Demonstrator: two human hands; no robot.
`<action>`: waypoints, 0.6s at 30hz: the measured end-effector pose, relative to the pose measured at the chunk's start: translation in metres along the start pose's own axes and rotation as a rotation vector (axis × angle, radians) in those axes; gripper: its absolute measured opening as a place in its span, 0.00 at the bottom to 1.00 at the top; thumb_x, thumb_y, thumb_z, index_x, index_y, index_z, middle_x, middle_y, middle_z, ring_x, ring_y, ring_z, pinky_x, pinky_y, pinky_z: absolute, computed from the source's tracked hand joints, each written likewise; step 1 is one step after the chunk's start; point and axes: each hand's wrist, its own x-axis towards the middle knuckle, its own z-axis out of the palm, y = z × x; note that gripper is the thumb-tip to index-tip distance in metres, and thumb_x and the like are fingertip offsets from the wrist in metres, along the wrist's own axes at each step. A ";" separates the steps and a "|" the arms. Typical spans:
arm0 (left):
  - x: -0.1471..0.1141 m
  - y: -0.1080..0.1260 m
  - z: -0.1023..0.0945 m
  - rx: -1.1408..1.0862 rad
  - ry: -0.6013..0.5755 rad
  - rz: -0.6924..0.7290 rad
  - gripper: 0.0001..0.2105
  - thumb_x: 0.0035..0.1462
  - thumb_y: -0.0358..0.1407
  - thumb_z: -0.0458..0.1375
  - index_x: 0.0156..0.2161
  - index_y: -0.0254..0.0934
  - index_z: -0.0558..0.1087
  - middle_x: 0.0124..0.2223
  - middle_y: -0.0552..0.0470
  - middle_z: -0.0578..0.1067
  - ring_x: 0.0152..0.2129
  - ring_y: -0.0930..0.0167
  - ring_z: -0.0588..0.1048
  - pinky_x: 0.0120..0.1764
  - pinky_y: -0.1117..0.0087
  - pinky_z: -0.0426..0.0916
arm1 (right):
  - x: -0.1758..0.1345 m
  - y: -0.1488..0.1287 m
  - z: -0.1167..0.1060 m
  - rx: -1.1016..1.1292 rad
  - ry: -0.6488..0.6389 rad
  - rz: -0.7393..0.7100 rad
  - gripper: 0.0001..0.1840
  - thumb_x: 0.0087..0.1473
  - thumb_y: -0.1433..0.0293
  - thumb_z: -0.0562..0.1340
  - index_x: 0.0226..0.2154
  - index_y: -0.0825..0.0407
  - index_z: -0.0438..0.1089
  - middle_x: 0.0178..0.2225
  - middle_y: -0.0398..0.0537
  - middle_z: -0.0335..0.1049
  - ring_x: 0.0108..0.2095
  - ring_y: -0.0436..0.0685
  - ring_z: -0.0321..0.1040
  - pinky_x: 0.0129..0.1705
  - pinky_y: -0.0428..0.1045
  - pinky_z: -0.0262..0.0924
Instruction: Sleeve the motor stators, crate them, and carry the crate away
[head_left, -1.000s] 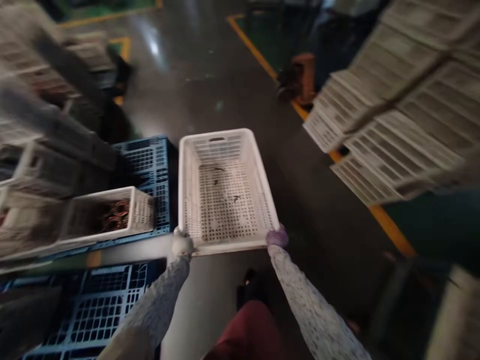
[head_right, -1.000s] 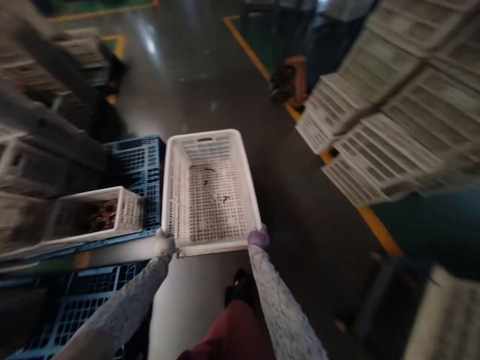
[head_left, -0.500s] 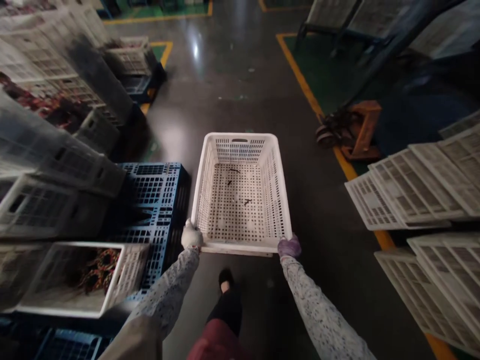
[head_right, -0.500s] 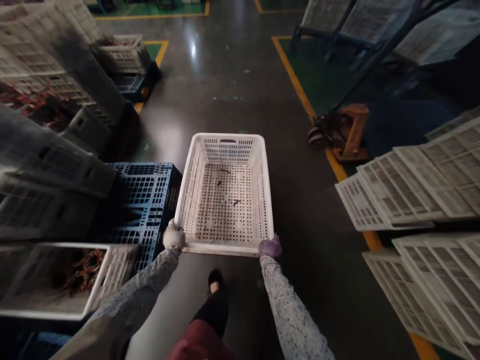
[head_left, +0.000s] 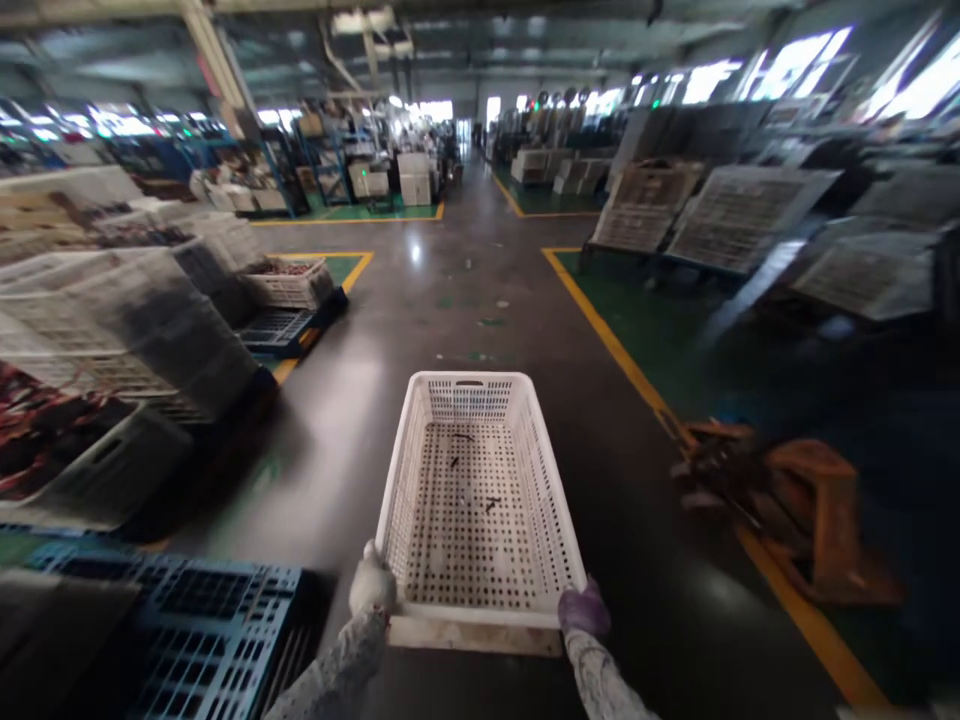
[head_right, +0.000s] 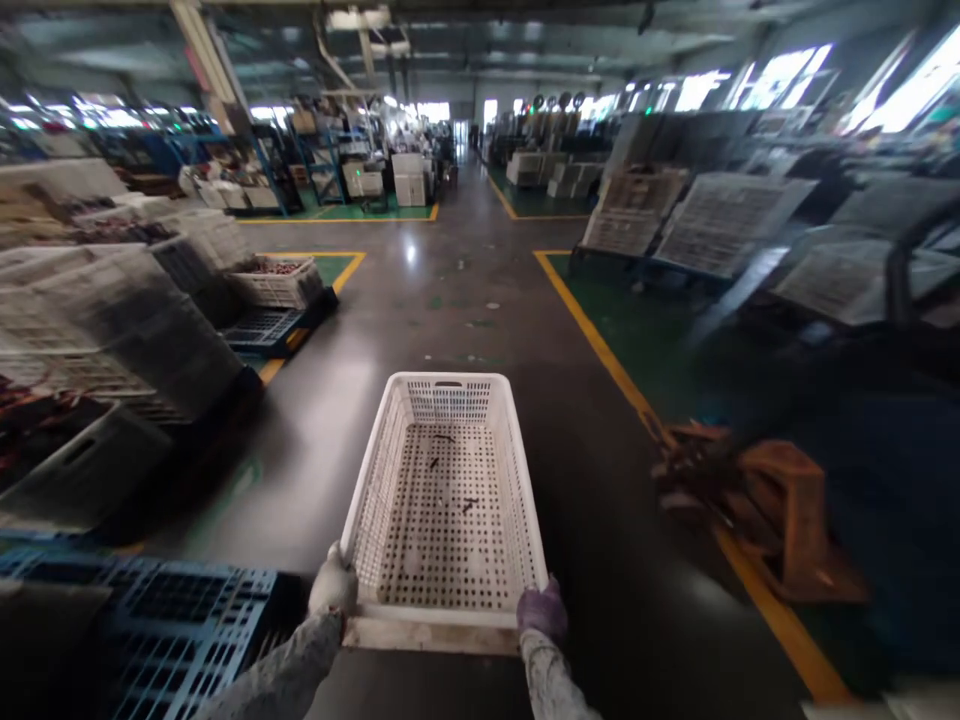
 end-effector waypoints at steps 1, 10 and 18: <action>0.020 0.020 0.000 -0.011 -0.011 -0.008 0.25 0.59 0.27 0.53 0.62 0.31 0.62 0.46 0.39 0.79 0.41 0.64 0.80 0.38 0.71 0.71 | 0.020 -0.022 -0.001 -0.005 -0.002 -0.012 0.28 0.55 0.72 0.54 0.58 0.61 0.66 0.42 0.59 0.77 0.42 0.63 0.76 0.44 0.51 0.69; 0.188 0.212 -0.003 -0.064 -0.081 -0.050 0.27 0.61 0.28 0.48 0.66 0.32 0.57 0.52 0.36 0.76 0.47 0.62 0.78 0.43 0.68 0.71 | 0.190 -0.221 -0.021 -0.011 -0.006 -0.030 0.29 0.54 0.70 0.56 0.58 0.58 0.66 0.42 0.57 0.77 0.43 0.64 0.76 0.45 0.52 0.70; 0.362 0.380 -0.023 0.038 -0.022 -0.020 0.25 0.61 0.28 0.48 0.63 0.30 0.61 0.48 0.40 0.79 0.42 0.67 0.80 0.39 0.73 0.71 | 0.331 -0.428 -0.021 0.033 -0.092 -0.025 0.30 0.59 0.71 0.53 0.63 0.63 0.59 0.49 0.64 0.74 0.47 0.67 0.74 0.51 0.56 0.67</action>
